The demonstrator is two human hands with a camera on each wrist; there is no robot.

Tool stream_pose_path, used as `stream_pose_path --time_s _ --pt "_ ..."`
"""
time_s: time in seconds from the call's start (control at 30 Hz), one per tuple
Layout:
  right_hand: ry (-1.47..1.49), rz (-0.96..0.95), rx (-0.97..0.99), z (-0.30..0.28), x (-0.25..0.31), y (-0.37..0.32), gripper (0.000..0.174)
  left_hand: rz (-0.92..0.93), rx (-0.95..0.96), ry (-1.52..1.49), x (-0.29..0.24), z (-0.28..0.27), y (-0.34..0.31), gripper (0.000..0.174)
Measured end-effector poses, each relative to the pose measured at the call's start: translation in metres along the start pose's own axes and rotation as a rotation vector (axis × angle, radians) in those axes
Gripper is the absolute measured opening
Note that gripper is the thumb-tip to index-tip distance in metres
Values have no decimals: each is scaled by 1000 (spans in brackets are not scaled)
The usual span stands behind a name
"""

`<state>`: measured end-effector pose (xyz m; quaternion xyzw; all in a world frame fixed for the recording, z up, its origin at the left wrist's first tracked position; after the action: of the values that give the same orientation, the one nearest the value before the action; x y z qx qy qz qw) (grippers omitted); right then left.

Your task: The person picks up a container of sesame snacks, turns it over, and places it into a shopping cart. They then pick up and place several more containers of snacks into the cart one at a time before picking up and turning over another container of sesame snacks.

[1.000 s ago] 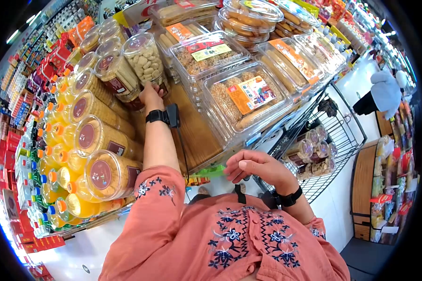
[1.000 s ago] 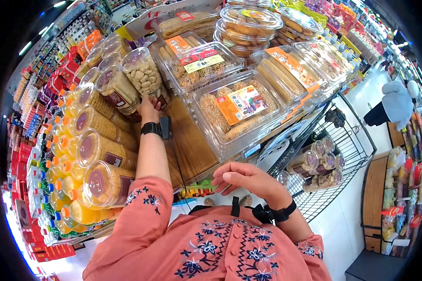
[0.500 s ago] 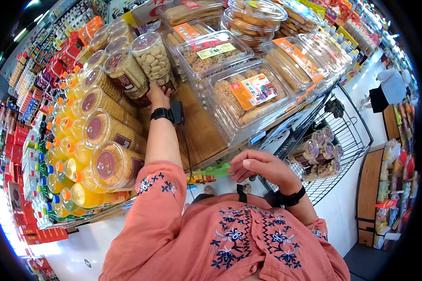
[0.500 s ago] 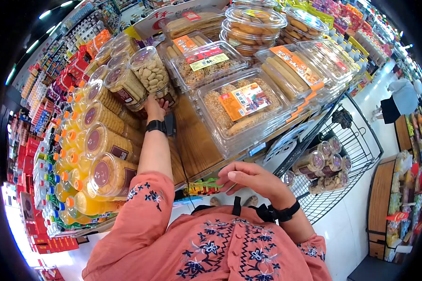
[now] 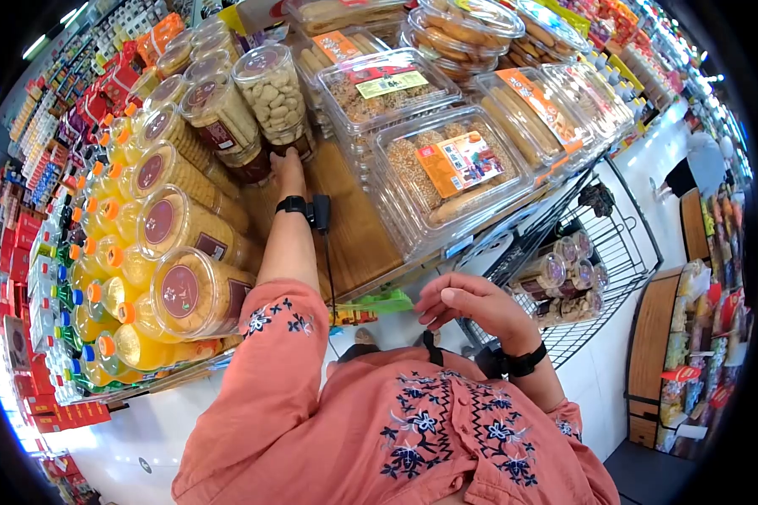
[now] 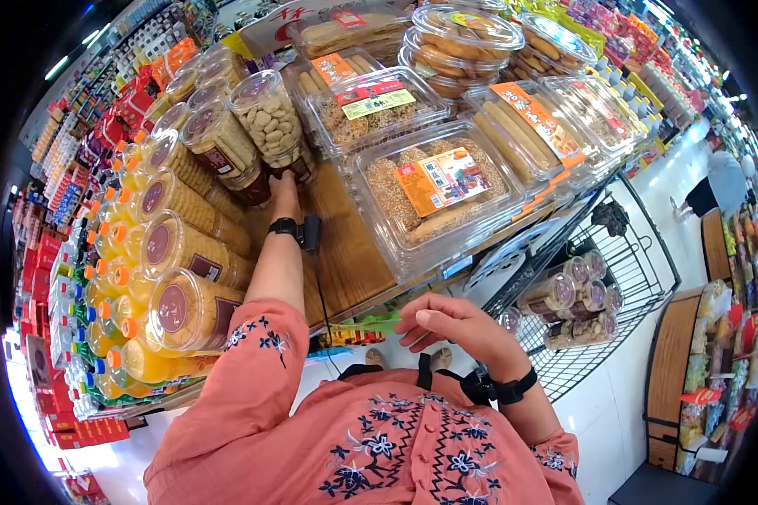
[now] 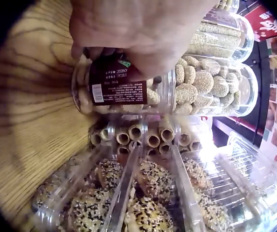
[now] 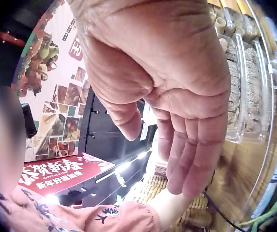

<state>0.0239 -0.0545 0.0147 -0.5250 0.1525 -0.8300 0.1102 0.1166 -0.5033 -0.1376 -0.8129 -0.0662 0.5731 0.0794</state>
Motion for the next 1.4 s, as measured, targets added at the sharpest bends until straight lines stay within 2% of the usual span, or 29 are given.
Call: stream_pose_path --time_s 0.07,0.17,0.27,0.37,0.57,0.7,0.77,0.8,0.87,0.9,0.93,1.0,1.03,1.13,1.23,1.4 --pt "20 8 6 2 0 4 36 81 -8 -32 5 1 3 76" --pt "9 15 53 8 -3 17 35 75 -26 -71 5 4 5 71" --pt "-30 7 93 21 0 35 35 -53 -96 -136 -3 -6 4 69" --pt "-105 -76 30 22 -5 73 38 58 59 -437 26 15 43 71" --pt "-494 -522 -291 39 -3 157 49 -79 102 -461 28 15 31 76" --pt "-388 -430 -370 42 -22 213 55 40 -54 -289 45 11 54 78" --pt "-291 -487 -397 36 -23 245 56 78 -99 -187 47 10 58 77" --pt "-241 -515 -410 32 -24 257 56 108 -13 -230 45 11 53 77" --pt "-388 -495 -502 24 -13 276 58 196 161 -329 30 9 39 76" --pt "-465 -504 -550 19 2 290 59 199 132 -333 35 11 46 78" --pt "-410 -538 -586 12 2 313 60 204 104 -337 41 15 54 79" --pt "-294 -575 -655 -5 -21 361 63 128 255 -545 22 17 25 80" --pt "-272 -529 -657 -8 -18 368 66 78 335 -642 15 21 15 80" --pt "-214 -583 -667 -24 -21 406 66 71 336 -592 20 22 27 81" --pt "-168 -730 -571 -27 -13 419 65 51 324 -536 29 12 31 81" --pt "-302 -699 -542 -34 1 418 63 50 346 -521 14 9 18 83"
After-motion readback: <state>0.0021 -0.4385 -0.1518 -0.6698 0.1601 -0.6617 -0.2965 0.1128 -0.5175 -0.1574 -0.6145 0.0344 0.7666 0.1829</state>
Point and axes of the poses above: each hand's wrist, its own y-axis towards the middle knuckle, its own z-axis out of the palm, x = y × z, the point moved 7 cm from there along y, towards the middle knuckle, and after that the axes turned 5 degrees about y, right-handed, at the moved point
